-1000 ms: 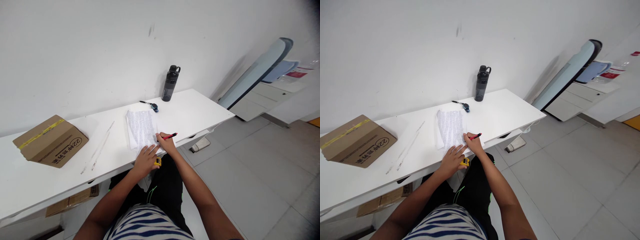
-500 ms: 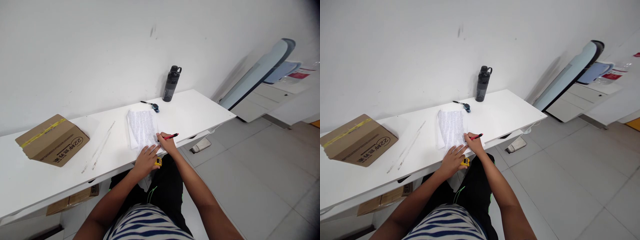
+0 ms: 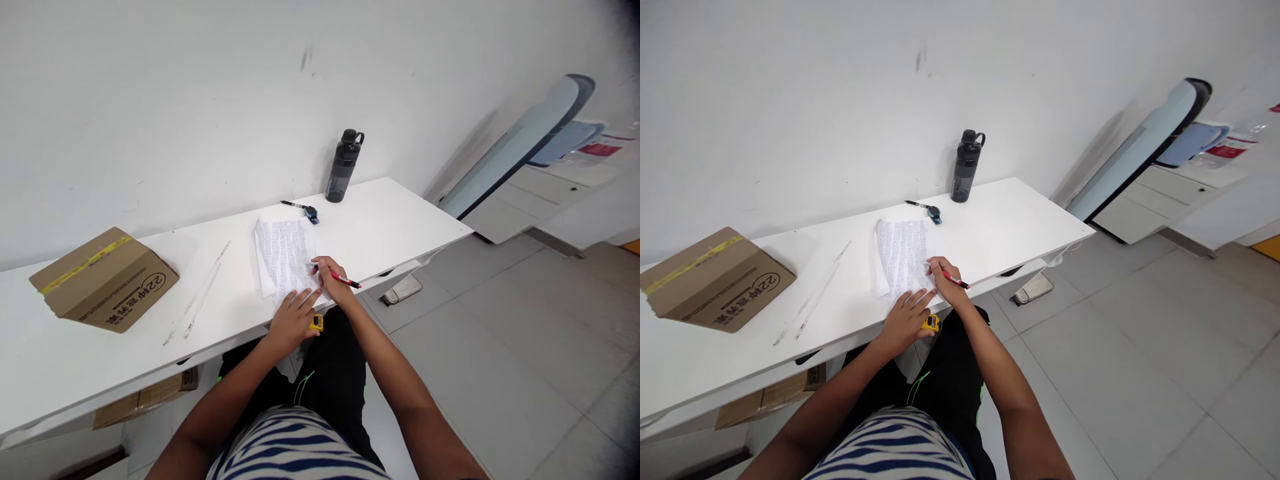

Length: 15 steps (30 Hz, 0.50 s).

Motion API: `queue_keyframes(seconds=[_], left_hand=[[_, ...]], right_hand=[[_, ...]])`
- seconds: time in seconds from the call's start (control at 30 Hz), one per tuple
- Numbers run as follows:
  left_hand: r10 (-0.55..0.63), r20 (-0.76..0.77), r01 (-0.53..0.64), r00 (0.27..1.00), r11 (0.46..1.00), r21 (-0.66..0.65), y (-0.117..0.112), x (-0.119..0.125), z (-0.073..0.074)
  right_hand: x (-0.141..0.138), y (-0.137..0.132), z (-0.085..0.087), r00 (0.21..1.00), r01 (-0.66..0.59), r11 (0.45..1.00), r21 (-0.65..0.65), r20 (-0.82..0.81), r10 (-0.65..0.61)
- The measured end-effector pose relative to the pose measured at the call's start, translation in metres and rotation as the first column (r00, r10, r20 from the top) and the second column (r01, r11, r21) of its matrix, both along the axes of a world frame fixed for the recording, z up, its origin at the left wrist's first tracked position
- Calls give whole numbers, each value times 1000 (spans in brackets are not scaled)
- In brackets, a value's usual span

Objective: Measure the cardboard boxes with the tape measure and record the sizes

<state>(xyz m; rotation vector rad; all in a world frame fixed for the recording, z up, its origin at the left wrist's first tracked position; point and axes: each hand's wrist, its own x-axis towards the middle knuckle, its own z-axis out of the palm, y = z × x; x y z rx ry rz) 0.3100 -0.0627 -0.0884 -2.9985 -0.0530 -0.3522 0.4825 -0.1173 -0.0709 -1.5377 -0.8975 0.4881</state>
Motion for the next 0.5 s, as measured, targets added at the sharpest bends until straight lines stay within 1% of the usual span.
queue_keyframes(seconds=[0.13,0.3,0.4,0.5], left_hand=[[-11,-8,11,1000,1000,7,0,1,1],[24,-7,-24,1000,1000,7,-2,2,-3],[13,-16,-12,1000,1000,20,-8,-3,-7],[-27,11,27,1000,1000,12,-11,-9,-10]], right_hand=[[1,1,0,999,6,1000,2,-48,-5],[3,-2,-4,1000,-20,999,-38,-4,20],[3,-7,-14,999,21,999,-48,32,-19],[5,-5,-26,991,112,990,-82,86,-105]])
